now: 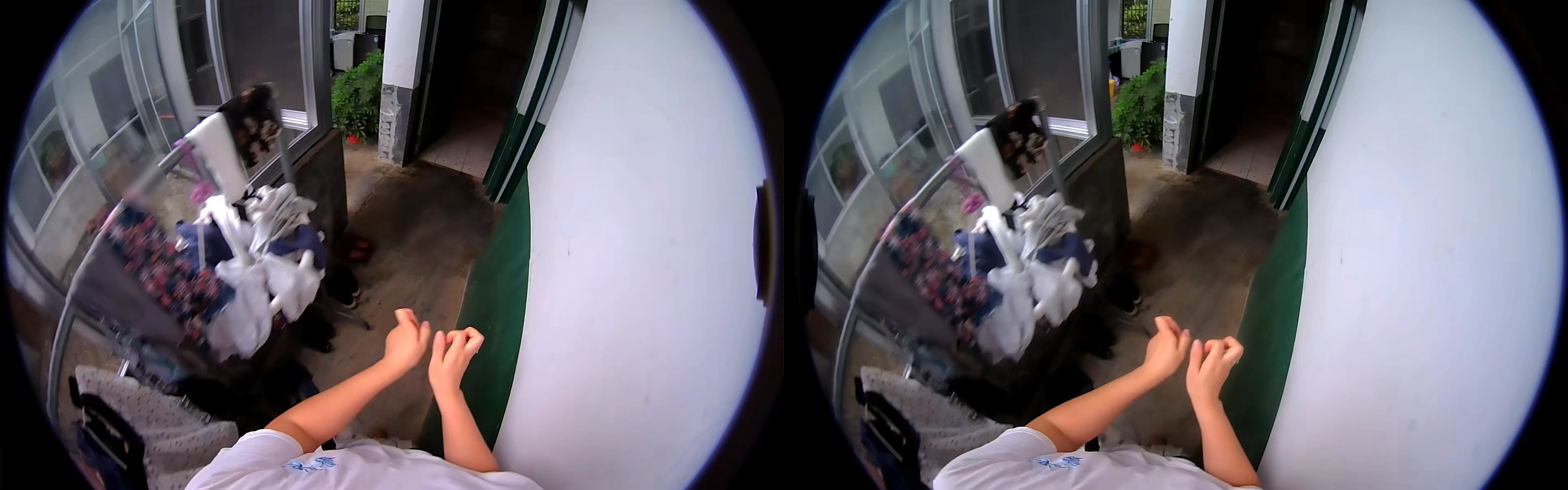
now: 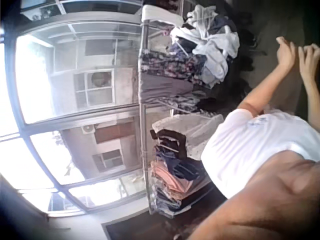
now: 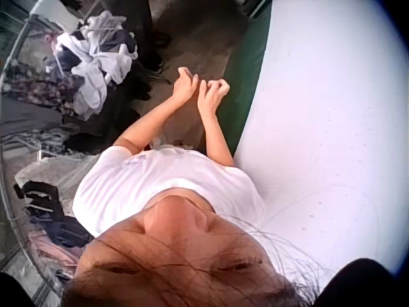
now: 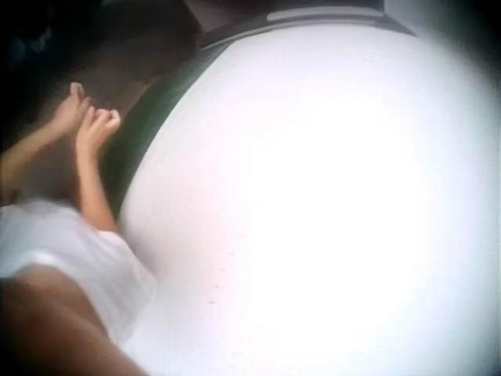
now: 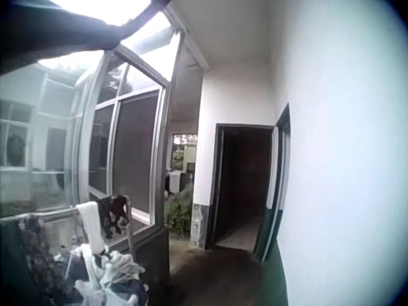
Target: The person removes wet clothes from a top-loading washing machine, including pants, a striped shirt, and a polka-dot dress. They walk to a balcony area and hang each item on a clothes hanger, placing them on a drying rack.
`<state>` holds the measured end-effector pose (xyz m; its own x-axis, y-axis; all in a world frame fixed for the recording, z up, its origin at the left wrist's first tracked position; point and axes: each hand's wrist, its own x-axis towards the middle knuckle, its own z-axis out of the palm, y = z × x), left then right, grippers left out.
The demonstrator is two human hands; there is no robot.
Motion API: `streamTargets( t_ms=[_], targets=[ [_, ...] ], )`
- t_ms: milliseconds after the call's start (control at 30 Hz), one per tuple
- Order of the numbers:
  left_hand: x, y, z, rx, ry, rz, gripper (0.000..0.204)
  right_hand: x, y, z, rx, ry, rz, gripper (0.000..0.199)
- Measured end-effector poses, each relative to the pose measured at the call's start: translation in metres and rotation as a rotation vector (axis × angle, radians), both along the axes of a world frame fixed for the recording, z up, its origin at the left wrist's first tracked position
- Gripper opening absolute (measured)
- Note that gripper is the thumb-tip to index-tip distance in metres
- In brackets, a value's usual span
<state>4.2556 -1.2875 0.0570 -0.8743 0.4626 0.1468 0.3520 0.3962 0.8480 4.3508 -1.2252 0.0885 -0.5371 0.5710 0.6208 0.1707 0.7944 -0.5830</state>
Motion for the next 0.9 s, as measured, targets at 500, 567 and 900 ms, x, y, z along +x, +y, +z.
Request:
streamTargets(
  t_ms=[500, 567, 900],
  targets=[
    [-0.397, 0.351, -0.057, -0.121, -0.233, -0.007, 0.065, -0.339, 0.294, 0.036, 0.111, -0.497, 0.246, 0.046],
    [-0.455, 0.375, -0.043, -0.151, -0.043, -0.041, 0.062, -0.374, 0.342, 0.037, 0.151, -0.511, 0.219, 0.039],
    [-0.765, 0.404, -0.084, -0.063, -0.272, -0.445, 0.044, -0.715, 0.564, -0.009, -0.409, -0.363, 0.577, 0.079]
  ],
)
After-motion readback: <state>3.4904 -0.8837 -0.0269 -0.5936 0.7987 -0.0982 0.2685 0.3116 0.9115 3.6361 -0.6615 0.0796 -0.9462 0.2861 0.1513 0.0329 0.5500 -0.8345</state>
